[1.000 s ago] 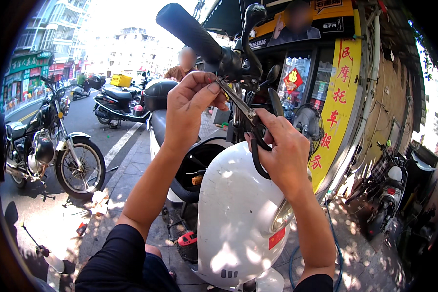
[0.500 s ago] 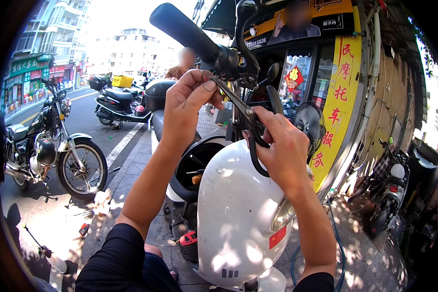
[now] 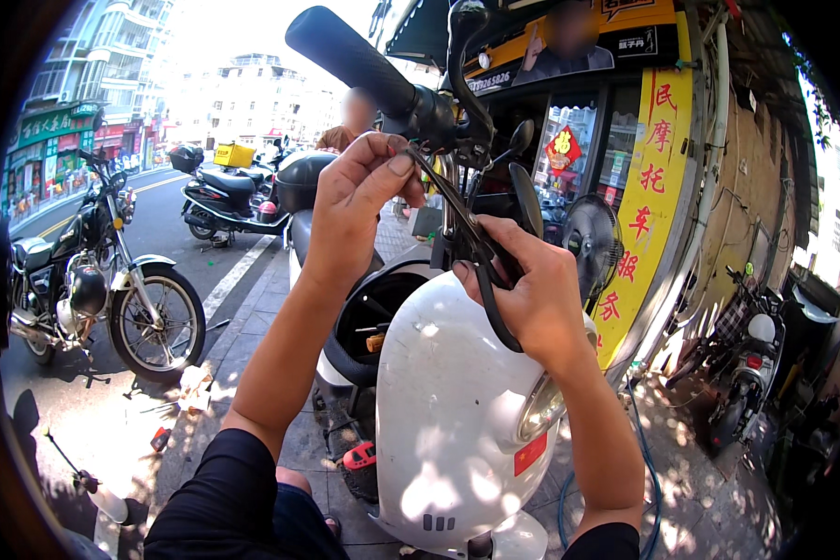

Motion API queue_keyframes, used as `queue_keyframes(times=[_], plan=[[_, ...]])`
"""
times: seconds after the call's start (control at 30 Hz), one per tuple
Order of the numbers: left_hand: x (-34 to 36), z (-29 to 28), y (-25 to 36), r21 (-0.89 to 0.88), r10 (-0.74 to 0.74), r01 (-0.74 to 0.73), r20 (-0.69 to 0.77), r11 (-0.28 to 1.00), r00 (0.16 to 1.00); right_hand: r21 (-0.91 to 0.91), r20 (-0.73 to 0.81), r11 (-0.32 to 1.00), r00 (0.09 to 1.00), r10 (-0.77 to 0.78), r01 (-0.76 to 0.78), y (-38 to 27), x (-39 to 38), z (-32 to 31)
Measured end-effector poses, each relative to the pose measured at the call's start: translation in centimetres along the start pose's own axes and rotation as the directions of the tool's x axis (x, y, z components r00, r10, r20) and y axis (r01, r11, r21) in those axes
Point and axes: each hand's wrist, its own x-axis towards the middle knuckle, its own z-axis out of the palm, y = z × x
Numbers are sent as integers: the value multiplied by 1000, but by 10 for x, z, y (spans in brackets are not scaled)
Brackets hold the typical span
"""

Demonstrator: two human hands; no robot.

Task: The person strips the wires on a scooter's handlebar using scissors and connects the exposed wire ends together by hand.

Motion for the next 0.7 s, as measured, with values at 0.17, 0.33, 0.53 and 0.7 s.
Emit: queue_keyframes(times=[0.17,0.33,0.53,0.7], plan=[[1,-1,-1,0,5,-5,26,1000,1000,358,199,904,965,172,-235,1,0,-3],[1,-3,1,29,14,-15,37,999,999,379,267,873,940,215,-307,-4,2,-9],[1,-9,-3,5,17,-17,96,1000,995,391,282,861,933,226,-326,-3,-2,-15],[-9,-16,2,153,18,-31,86,988,996,213,132,945,965,224,-249,12,-22,-38]])
